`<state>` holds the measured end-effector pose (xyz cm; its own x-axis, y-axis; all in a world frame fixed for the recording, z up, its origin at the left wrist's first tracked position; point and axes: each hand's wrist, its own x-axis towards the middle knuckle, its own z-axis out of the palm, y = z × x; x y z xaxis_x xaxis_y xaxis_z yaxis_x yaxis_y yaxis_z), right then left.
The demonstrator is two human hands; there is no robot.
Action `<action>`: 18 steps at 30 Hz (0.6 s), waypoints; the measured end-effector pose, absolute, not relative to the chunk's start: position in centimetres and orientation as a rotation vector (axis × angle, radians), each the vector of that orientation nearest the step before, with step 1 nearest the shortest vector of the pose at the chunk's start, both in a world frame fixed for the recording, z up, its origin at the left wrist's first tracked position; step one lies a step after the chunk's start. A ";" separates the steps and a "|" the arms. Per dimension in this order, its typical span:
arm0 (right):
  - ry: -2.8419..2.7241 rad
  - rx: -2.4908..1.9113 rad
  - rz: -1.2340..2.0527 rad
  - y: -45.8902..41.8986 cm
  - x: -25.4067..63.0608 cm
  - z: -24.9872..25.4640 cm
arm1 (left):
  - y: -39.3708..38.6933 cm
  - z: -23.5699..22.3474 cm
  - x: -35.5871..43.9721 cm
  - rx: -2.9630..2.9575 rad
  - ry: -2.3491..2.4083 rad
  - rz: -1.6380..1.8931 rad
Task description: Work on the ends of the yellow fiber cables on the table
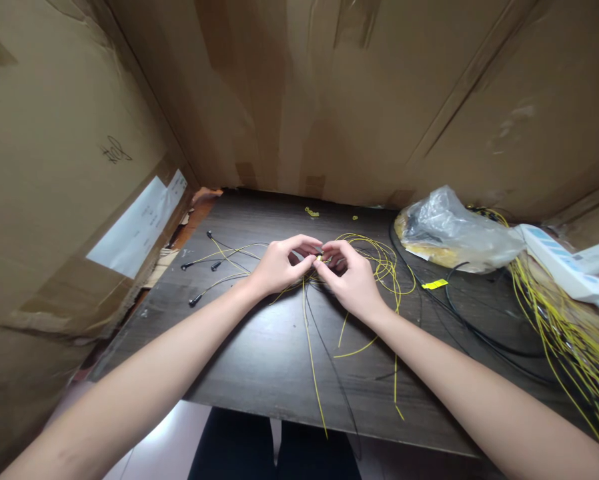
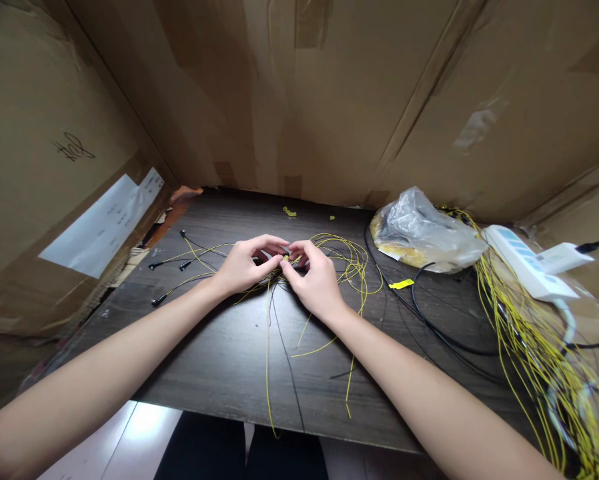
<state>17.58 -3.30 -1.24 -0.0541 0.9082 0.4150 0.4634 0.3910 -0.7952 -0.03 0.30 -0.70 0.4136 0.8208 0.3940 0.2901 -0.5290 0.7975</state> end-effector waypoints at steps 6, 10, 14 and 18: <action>-1.766 -1.227 0.492 -3.2 17.8 -1.4 | 0.4 -0.9 -0.1 2.033 0.937 1.062; -1.775 -1.237 0.464 -3.2 17.9 -1.5 | 0.5 -1.1 -0.1 2.012 0.942 1.064; -1.778 -1.248 0.460 -3.3 17.8 -1.4 | 0.6 -1.2 -0.2 1.983 0.940 1.053; -1.778 -1.252 0.470 -3.5 17.8 -1.1 | 0.6 -1.2 -0.2 1.967 0.955 1.064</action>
